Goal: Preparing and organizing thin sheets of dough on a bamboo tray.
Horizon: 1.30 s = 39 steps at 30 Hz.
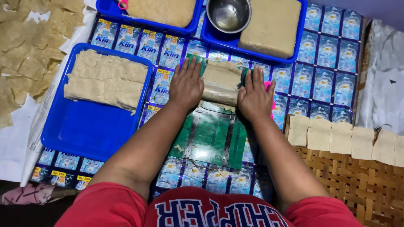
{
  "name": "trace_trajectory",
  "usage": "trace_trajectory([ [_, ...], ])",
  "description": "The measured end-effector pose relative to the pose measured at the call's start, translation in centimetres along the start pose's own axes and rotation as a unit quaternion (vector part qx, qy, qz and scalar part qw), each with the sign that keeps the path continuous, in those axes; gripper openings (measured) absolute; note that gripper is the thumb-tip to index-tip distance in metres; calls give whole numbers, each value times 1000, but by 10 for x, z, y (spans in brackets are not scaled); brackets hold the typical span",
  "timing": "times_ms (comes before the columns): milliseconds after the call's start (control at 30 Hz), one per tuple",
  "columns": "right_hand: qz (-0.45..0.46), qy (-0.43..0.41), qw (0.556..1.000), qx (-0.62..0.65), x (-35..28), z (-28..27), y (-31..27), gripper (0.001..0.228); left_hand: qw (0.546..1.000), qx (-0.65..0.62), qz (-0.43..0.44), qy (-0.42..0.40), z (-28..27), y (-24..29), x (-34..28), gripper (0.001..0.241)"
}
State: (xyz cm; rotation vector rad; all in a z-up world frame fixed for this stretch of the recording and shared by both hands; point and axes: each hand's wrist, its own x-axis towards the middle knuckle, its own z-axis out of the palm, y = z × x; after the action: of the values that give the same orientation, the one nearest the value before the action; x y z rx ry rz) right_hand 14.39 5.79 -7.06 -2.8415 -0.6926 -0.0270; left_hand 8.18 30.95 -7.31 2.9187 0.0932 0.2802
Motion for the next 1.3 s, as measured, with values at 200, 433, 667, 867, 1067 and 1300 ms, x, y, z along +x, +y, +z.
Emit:
trace_trajectory([
  [200,47,-37,998,-3,22,0,2,71,996,-30,-47,-76,-13,2,20,59],
  [433,-32,62,997,-27,-33,1,-17,58,999,-27,-12,-12,-26,9,-34,56],
  [667,-44,91,995,-21,-51,13,-14,61,999,-41,-13,-13,-27,11,-53,56],
  [867,17,42,999,-15,24,1,-4,64,994,-20,-54,-92,-18,3,24,59],
  [1067,43,37,998,-6,74,-33,-14,61,996,-28,-51,-63,-15,-5,77,66],
  [1300,44,30,998,-32,36,-23,-22,64,998,-18,-40,-49,-31,4,33,64],
])
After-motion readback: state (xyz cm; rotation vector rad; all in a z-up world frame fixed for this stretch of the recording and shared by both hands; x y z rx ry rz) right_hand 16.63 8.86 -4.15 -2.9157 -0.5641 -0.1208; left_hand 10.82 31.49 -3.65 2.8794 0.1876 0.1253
